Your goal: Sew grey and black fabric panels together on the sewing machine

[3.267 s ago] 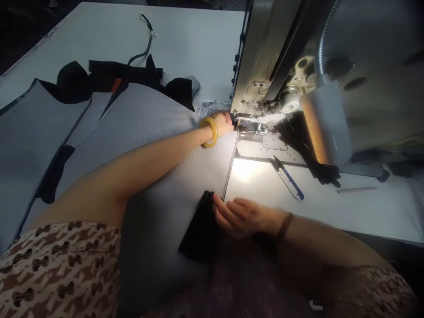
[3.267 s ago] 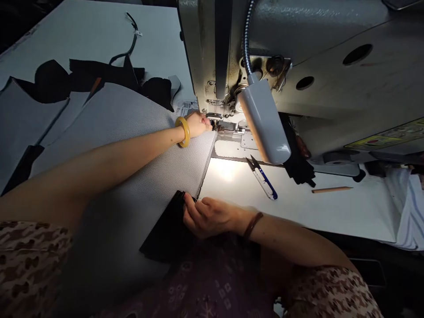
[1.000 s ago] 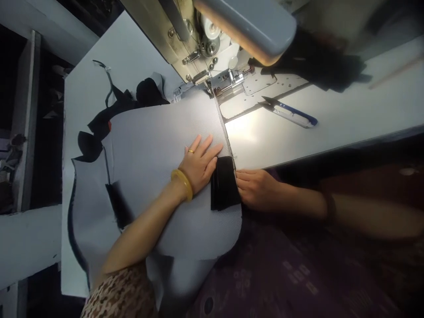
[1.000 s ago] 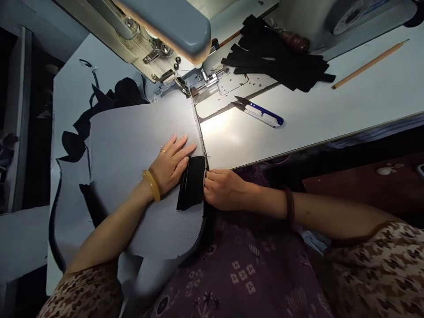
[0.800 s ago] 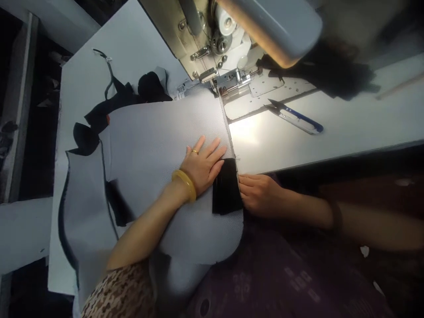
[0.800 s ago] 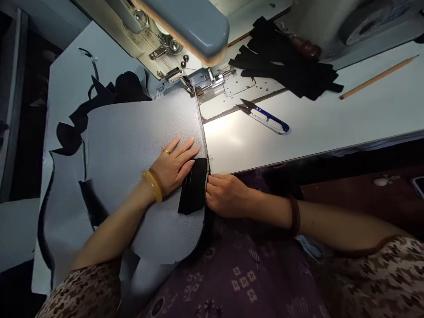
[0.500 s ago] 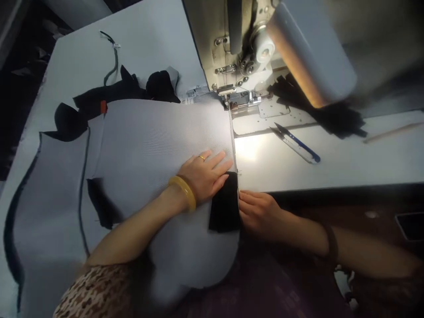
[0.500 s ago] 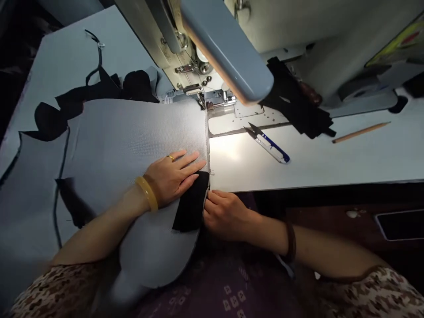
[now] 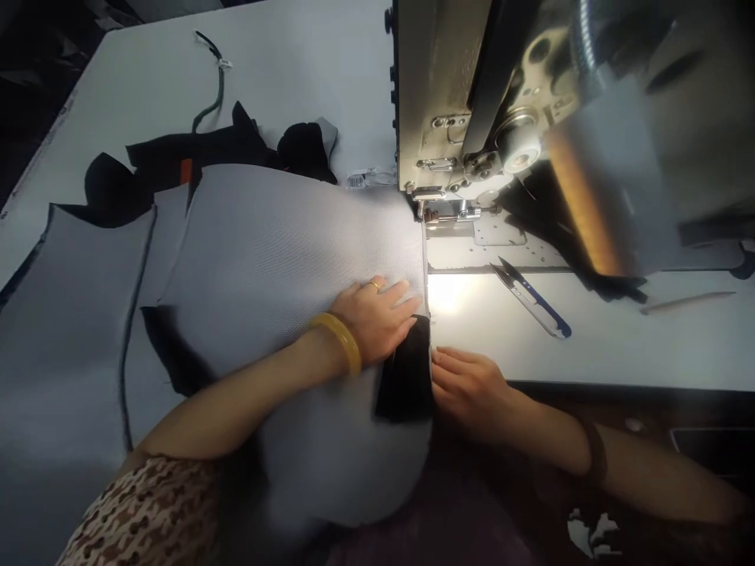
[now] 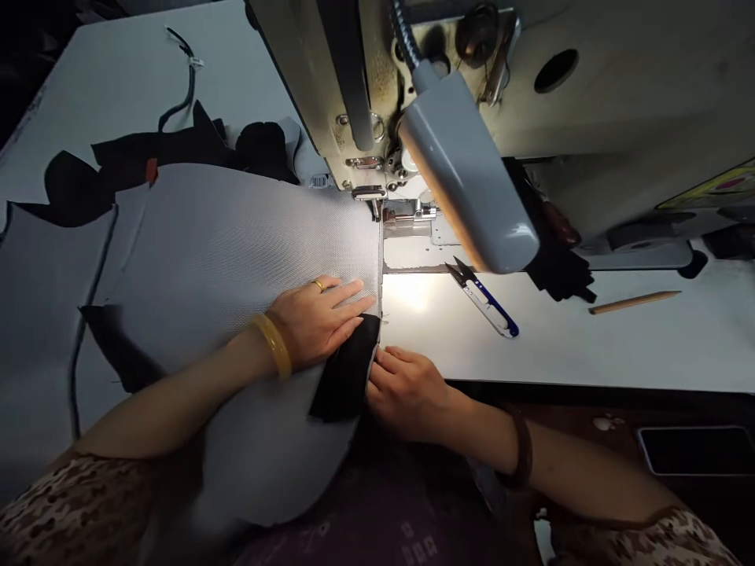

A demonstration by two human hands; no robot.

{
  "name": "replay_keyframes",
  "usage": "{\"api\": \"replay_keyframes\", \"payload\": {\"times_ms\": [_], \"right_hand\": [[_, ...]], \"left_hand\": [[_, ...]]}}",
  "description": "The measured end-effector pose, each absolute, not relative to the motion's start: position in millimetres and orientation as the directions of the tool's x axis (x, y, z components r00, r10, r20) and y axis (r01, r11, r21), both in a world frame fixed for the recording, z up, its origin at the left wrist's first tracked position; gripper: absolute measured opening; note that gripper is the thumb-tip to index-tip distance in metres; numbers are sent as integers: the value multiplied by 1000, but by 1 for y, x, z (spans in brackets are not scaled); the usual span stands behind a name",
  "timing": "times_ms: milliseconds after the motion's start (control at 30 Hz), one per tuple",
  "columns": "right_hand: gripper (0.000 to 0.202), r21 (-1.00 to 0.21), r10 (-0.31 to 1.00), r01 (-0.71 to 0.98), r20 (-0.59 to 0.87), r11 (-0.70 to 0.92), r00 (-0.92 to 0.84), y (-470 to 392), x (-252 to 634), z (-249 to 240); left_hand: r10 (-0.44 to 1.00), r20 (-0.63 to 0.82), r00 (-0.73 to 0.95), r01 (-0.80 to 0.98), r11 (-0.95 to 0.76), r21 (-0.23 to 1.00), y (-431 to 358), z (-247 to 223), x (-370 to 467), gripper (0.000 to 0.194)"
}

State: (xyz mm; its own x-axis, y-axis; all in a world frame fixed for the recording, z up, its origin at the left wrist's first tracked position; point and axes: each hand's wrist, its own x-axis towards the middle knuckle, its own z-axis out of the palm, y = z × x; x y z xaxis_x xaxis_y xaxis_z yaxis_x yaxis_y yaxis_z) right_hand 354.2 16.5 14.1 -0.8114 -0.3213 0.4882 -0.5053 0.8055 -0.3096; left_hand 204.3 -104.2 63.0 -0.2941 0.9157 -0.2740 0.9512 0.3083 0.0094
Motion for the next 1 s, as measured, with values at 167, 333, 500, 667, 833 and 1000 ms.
{"api": "replay_keyframes", "payload": {"times_ms": [167, 333, 500, 667, 833, 1000], "right_hand": [[28, -295, -340, -512, 477, 807, -811, 25, 343, 12], [27, -252, -368, -528, 483, 811, -795, 34, 333, 11], [25, -216, -422, -553, 447, 805, -789, 44, 324, 11], [23, -202, -470, -571, 391, 795, -792, 55, 311, 10], [23, -200, -478, -570, 369, 797, -797, 63, 298, 5], [29, -180, -503, -567, 303, 804, -809, 69, 287, 3]], "left_hand": [[920, -257, -296, 953, 303, -16, -99, 62, 195, 37], [905, -288, -314, 947, 320, -30, -90, 63, 187, 36], [901, -287, -324, 944, 328, -37, -82, 63, 179, 36], [916, -254, -310, 950, 311, -39, -78, 63, 168, 35], [923, -266, -277, 960, 279, -34, -73, 64, 152, 34], [907, -333, -258, 965, 261, -37, -66, 67, 141, 34]]}}
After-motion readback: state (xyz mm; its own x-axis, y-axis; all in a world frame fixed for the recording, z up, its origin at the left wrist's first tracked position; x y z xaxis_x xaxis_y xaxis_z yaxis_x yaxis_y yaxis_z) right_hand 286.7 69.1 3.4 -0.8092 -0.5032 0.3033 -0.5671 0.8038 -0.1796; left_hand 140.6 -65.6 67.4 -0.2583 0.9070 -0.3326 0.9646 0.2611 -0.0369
